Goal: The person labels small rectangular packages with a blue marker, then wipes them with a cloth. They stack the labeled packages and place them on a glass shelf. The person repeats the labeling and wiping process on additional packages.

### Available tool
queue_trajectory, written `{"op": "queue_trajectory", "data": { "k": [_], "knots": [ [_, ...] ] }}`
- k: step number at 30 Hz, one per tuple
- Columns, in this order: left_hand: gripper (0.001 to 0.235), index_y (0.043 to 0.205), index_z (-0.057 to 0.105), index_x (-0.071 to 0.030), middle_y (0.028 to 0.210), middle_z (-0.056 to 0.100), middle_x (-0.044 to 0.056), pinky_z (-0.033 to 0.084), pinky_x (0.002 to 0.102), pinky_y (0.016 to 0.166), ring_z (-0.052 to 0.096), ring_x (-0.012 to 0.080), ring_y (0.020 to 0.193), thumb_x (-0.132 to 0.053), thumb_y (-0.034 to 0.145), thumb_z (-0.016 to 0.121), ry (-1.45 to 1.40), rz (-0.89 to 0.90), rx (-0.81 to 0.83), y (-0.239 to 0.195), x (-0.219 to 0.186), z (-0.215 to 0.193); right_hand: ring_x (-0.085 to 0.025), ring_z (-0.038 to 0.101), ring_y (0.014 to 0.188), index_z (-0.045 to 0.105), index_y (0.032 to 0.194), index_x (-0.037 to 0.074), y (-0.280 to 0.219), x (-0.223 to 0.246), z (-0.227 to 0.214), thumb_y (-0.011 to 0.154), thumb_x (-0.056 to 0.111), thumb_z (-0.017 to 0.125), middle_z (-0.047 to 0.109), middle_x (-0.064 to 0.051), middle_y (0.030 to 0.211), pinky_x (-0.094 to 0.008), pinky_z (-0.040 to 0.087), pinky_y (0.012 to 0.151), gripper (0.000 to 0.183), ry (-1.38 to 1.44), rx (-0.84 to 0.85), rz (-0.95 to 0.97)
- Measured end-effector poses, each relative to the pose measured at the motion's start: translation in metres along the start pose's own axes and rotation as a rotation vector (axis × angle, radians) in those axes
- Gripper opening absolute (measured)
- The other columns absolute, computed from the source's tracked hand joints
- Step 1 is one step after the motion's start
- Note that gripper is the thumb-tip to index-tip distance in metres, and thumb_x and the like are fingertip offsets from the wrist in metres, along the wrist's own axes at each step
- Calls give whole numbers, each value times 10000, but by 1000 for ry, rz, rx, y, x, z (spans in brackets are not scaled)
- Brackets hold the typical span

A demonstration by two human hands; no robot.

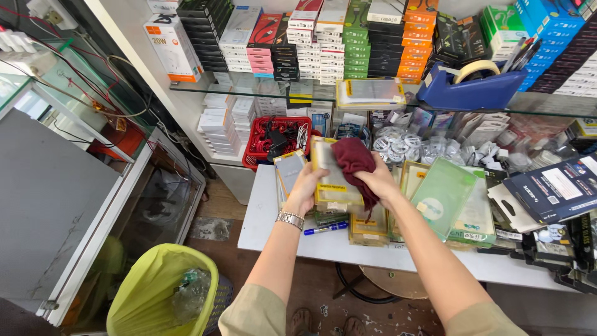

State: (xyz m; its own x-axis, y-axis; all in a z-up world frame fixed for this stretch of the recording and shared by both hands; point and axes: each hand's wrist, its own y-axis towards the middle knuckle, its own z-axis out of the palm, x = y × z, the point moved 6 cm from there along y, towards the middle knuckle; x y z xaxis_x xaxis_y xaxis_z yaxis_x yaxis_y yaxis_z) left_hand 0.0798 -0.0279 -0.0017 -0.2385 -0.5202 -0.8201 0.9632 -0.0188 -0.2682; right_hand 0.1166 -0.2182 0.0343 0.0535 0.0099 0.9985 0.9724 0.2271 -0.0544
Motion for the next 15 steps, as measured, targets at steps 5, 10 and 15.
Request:
{"op": "queue_trajectory", "data": {
  "k": [5,10,15],
  "knots": [
    [403,1300,437,-66,1259,615,165,609,553,874,671,350,1120,-57,925,583,-266,-33,-312,12,20,-39,-246,677,1137,504,1331,54,-46,61,6,779,198,767,693,-140,1231,-352,509,985,628,-405,-139,-241],
    [395,1323,566,-3,1281,659,193,580,538,936,654,357,1152,-223,996,560,-631,3,-103,36,47,-36,-427,596,1139,534,1264,57,-100,89,66,600,155,821,668,-221,1227,-446,473,994,730,-808,-193,-817],
    [368,1347,522,22,1303,626,209,552,596,993,620,403,1218,-56,988,517,-523,-173,-132,20,46,-42,-288,658,1166,500,1348,24,-79,65,22,729,155,764,674,-172,1213,-374,496,1015,685,-471,-147,-497]
  ]
}}
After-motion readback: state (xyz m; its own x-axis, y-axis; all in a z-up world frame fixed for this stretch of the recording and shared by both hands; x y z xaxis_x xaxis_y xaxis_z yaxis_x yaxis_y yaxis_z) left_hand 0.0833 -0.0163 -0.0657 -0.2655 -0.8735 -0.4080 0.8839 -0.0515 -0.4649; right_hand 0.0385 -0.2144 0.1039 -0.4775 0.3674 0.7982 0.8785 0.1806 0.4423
